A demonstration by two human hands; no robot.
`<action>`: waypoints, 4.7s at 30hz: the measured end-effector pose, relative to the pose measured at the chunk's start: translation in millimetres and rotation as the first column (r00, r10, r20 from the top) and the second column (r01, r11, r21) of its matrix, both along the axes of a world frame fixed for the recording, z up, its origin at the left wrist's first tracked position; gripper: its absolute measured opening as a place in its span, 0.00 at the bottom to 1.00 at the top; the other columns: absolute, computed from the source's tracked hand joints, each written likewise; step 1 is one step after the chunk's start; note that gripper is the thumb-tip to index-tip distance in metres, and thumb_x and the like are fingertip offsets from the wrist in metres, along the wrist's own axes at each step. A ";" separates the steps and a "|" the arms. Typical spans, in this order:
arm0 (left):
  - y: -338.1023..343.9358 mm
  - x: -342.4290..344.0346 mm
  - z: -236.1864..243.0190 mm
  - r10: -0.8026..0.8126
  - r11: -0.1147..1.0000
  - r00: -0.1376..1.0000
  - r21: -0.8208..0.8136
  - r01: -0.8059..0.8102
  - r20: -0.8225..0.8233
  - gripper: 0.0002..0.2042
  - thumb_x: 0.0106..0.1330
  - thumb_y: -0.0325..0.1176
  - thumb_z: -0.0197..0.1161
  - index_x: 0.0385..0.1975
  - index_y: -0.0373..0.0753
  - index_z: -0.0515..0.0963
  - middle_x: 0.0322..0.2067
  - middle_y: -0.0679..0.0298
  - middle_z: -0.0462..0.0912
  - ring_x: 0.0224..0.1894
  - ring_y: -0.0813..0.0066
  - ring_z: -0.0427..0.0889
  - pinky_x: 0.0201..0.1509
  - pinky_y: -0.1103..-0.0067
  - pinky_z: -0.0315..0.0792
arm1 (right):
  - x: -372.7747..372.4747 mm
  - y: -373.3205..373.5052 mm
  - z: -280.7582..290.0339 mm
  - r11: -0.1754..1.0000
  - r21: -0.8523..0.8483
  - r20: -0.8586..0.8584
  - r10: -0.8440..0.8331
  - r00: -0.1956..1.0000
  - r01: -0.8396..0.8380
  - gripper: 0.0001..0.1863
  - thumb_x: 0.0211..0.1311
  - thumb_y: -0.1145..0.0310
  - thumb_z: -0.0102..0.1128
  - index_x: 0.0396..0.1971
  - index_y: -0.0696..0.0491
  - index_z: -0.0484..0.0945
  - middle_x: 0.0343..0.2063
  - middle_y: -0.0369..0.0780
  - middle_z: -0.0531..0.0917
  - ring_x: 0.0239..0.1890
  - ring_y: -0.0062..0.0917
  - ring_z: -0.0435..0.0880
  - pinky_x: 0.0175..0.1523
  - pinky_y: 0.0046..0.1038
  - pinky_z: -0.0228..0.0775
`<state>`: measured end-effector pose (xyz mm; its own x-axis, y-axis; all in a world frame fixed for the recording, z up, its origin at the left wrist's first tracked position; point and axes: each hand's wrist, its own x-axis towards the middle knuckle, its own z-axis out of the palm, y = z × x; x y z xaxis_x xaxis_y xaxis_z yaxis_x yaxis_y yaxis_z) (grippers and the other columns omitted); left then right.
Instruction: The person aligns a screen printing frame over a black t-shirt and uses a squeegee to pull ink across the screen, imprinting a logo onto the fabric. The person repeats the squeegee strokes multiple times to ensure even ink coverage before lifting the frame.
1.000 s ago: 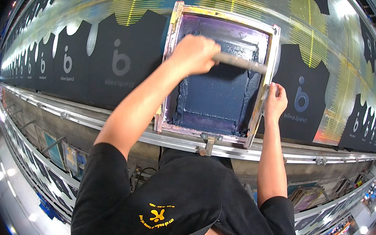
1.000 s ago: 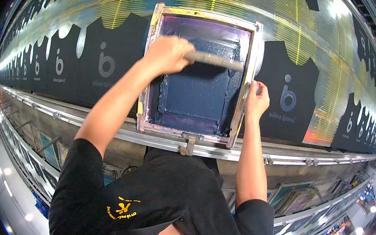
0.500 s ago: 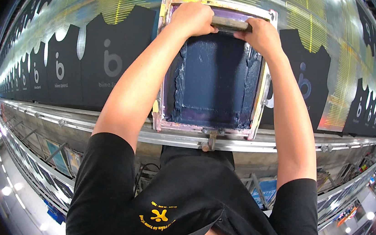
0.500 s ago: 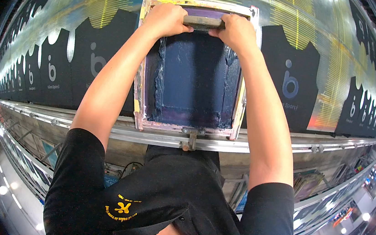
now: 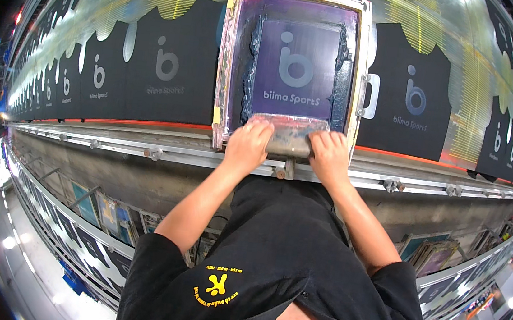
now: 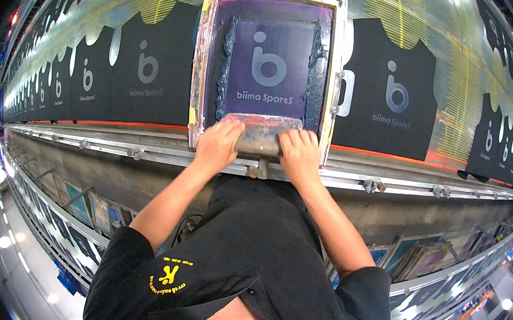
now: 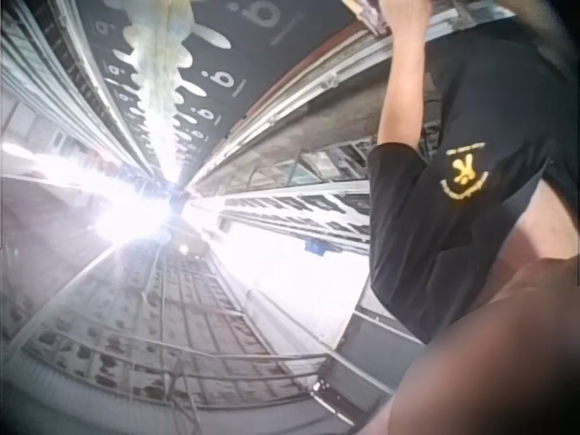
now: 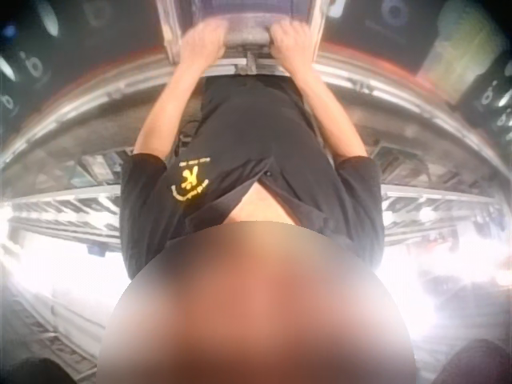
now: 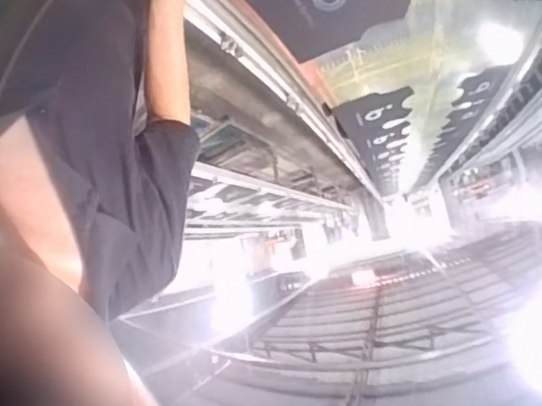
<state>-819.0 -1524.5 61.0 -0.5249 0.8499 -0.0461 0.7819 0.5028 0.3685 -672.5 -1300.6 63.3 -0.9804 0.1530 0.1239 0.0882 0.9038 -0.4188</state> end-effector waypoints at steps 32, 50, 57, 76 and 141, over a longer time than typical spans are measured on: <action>65.3 -108.8 29.0 -0.070 0.941 0.953 -0.298 0.161 0.294 0.20 0.59 0.54 0.80 0.35 0.42 0.89 0.33 0.54 0.91 0.38 0.52 0.92 0.44 0.58 0.85 | -78.4 47.3 12.0 0.998 -0.045 0.151 -0.028 0.988 0.036 0.21 0.47 0.59 0.87 0.32 0.52 0.83 0.30 0.41 0.86 0.37 0.41 0.88 0.43 0.43 0.78; 71.7 -87.1 17.4 -0.064 0.980 0.985 -0.178 0.093 0.163 0.20 0.60 0.54 0.79 0.34 0.42 0.89 0.32 0.56 0.91 0.39 0.53 0.92 0.41 0.59 0.85 | -67.8 52.6 1.1 0.997 0.013 0.039 -0.070 0.997 0.070 0.24 0.44 0.54 0.89 0.32 0.51 0.84 0.29 0.40 0.86 0.35 0.39 0.88 0.42 0.41 0.78; 92.7 -112.3 10.3 -0.007 0.877 0.846 -0.404 0.261 0.533 0.31 0.46 0.59 0.83 0.43 0.41 0.93 0.38 0.52 0.94 0.44 0.51 0.93 0.51 0.61 0.84 | -81.5 70.4 6.5 0.971 -0.203 0.588 0.018 0.809 0.126 0.37 0.50 0.33 0.82 0.33 0.58 0.86 0.32 0.50 0.90 0.39 0.48 0.92 0.45 0.46 0.82; 188.3 -279.6 23.6 -0.109 0.990 0.990 -0.076 0.115 0.087 0.17 0.61 0.50 0.77 0.40 0.45 0.89 0.38 0.55 0.92 0.45 0.48 0.91 0.49 0.56 0.82 | -92.9 161.7 -21.2 0.182 -0.667 0.488 -0.626 0.608 0.723 0.17 0.79 0.56 0.69 0.54 0.55 0.85 0.22 0.26 0.76 0.18 0.09 0.66 0.22 0.19 0.54; -217.3 -359.6 25.5 -0.007 0.983 0.995 -0.179 0.025 0.101 0.11 0.61 0.42 0.75 0.29 0.40 0.90 0.31 0.51 0.91 0.37 0.50 0.93 0.44 0.58 0.87 | -349.6 -249.5 4.7 0.992 0.105 0.056 -0.072 0.996 0.066 0.17 0.51 0.60 0.83 0.36 0.50 0.85 0.35 0.40 0.87 0.42 0.41 0.86 0.50 0.44 0.77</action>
<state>-1178.6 -1741.8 86.6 -0.4964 0.8312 -0.2503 0.7545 0.5557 0.3491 -1022.1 -1550.1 67.9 -0.9740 0.2103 0.0844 0.1740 0.9327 -0.3160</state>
